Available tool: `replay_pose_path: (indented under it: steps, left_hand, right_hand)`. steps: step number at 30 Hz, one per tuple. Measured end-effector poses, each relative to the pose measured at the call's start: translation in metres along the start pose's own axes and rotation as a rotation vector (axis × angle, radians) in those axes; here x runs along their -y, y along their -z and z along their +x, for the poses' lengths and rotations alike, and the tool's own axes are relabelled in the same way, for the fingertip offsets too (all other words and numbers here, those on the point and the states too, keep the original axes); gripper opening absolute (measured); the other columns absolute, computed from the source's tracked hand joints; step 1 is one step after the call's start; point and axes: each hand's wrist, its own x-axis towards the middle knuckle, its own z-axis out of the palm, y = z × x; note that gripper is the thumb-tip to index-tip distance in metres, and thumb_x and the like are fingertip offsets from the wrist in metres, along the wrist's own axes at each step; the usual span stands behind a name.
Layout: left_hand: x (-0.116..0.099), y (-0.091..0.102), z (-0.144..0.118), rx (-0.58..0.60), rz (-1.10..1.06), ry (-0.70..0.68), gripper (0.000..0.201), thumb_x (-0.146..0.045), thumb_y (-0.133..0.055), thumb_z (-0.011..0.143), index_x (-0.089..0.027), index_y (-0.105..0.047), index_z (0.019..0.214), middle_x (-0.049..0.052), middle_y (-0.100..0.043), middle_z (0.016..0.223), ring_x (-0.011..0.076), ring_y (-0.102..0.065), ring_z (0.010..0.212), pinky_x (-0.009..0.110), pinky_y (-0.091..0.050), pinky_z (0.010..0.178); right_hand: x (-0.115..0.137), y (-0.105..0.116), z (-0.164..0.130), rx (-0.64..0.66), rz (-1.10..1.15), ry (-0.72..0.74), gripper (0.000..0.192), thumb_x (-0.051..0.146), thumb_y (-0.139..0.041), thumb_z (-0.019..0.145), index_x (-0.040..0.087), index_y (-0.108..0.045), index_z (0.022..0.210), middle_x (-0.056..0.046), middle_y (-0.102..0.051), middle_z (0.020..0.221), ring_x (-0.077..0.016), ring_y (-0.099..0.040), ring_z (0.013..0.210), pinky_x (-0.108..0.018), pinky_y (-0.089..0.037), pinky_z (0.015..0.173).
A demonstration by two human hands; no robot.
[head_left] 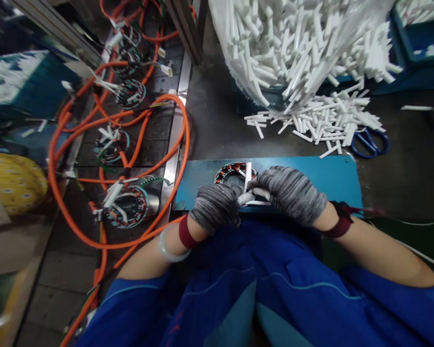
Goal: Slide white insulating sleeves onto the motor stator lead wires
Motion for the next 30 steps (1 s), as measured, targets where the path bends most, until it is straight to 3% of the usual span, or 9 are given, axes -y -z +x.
replay_pose_path:
  steps: [3,6,8,11,14,18,21,25,30]
  left_hand:
    - [0.002,0.004,-0.014,-0.099,0.028,0.052,0.045,-0.055,-0.056,0.102,-0.015,-0.076,0.107,0.014,-0.075,0.090,0.0299,-0.070,0.077,0.040,-0.050,0.067]
    - [0.009,-0.001,-0.021,-0.141,-0.014,-0.087,0.055,-0.062,-0.072,0.090,-0.016,-0.074,0.120,0.016,-0.077,0.116,0.0371,-0.069,0.112,0.051,-0.053,0.096]
    - [0.010,-0.010,-0.018,-0.111,-0.058,-0.149,0.052,-0.053,-0.077,0.089,-0.017,-0.072,0.126,0.014,-0.075,0.125,0.0344,-0.066,0.123,0.053,-0.044,0.115]
    - [0.007,-0.024,-0.012,-0.020,-0.136,-0.122,0.050,-0.053,-0.075,0.090,-0.016,-0.074,0.123,0.013,-0.078,0.113,0.0299,-0.070,0.115,0.052,-0.034,0.125]
    - [0.009,-0.023,-0.023,0.009,-0.260,-0.003,0.057,-0.060,-0.083,0.080,-0.017,-0.077,0.117,0.010,-0.079,0.095,0.0311,-0.074,0.100,0.056,-0.038,0.121]
    - [0.019,0.007,-0.092,-0.106,-0.606,0.364,0.042,-0.053,-0.081,0.083,-0.022,-0.079,0.110,0.005,-0.080,0.095,0.0257,-0.075,0.091,0.039,-0.057,0.093]
    - [0.030,0.027,-0.164,-0.115,-0.847,0.716,0.052,-0.059,-0.075,0.083,-0.023,-0.075,0.121,0.004,-0.081,0.100,0.0258,-0.075,0.087,0.034,-0.059,0.079]
    - [0.041,0.015,-0.245,-0.052,-0.606,1.179,0.055,-0.065,-0.079,0.069,-0.025,-0.076,0.107,0.004,-0.081,0.101,0.0311,-0.075,0.098,0.034,-0.058,0.084]
    - [0.043,-0.009,-0.308,0.097,-0.226,1.427,0.040,-0.051,-0.073,0.076,-0.022,-0.074,0.103,0.010,-0.080,0.104,0.0344,-0.074,0.102,0.038,-0.058,0.084]
  right_hand:
    - [-0.008,-0.001,-0.023,-0.124,0.146,-0.058,0.038,0.046,-0.063,0.097,0.023,-0.074,0.125,-0.010,-0.080,0.111,-0.0292,-0.073,0.104,-0.046,-0.057,0.096]
    - [-0.032,-0.002,-0.047,-0.368,0.292,-0.291,0.058,0.056,-0.060,0.096,0.019,-0.063,0.141,-0.013,-0.079,0.118,-0.0309,-0.074,0.107,-0.052,-0.058,0.100]
    - [-0.048,-0.007,-0.059,-0.435,0.245,-0.425,0.059,0.058,-0.058,0.095,0.018,-0.065,0.137,-0.015,-0.077,0.123,-0.0339,-0.073,0.114,-0.056,-0.054,0.106]
    - [-0.067,-0.021,-0.067,-0.414,0.120,-0.455,0.053,0.059,-0.062,0.087,0.021,-0.074,0.122,-0.015,-0.077,0.125,-0.0376,-0.070,0.120,-0.060,-0.050,0.112]
    - [-0.079,-0.033,-0.069,-0.453,0.078,-0.422,0.052,0.061,-0.063,0.086,0.023,-0.075,0.119,-0.013,-0.078,0.122,-0.0375,-0.071,0.119,-0.060,-0.050,0.113]
    - [-0.083,-0.035,-0.073,-0.448,0.078,-0.432,0.052,0.065,-0.061,0.087,0.028,-0.075,0.121,-0.012,-0.077,0.125,-0.0399,-0.069,0.124,-0.061,-0.048,0.116]
    - [-0.082,-0.032,-0.075,-0.410,0.064,-0.448,0.050,0.065,-0.060,0.086,0.031,-0.074,0.120,-0.012,-0.075,0.128,-0.0413,-0.066,0.128,-0.058,-0.046,0.118]
    - [-0.082,-0.028,-0.074,-0.383,0.081,-0.469,0.051,0.067,-0.061,0.083,0.031,-0.074,0.118,-0.014,-0.075,0.129,-0.0445,-0.065,0.129,-0.061,-0.044,0.119]
    - [-0.079,-0.026,-0.072,-0.366,0.067,-0.482,0.052,0.068,-0.059,0.082,0.032,-0.073,0.116,-0.014,-0.075,0.129,-0.0451,-0.065,0.128,-0.064,-0.043,0.118]
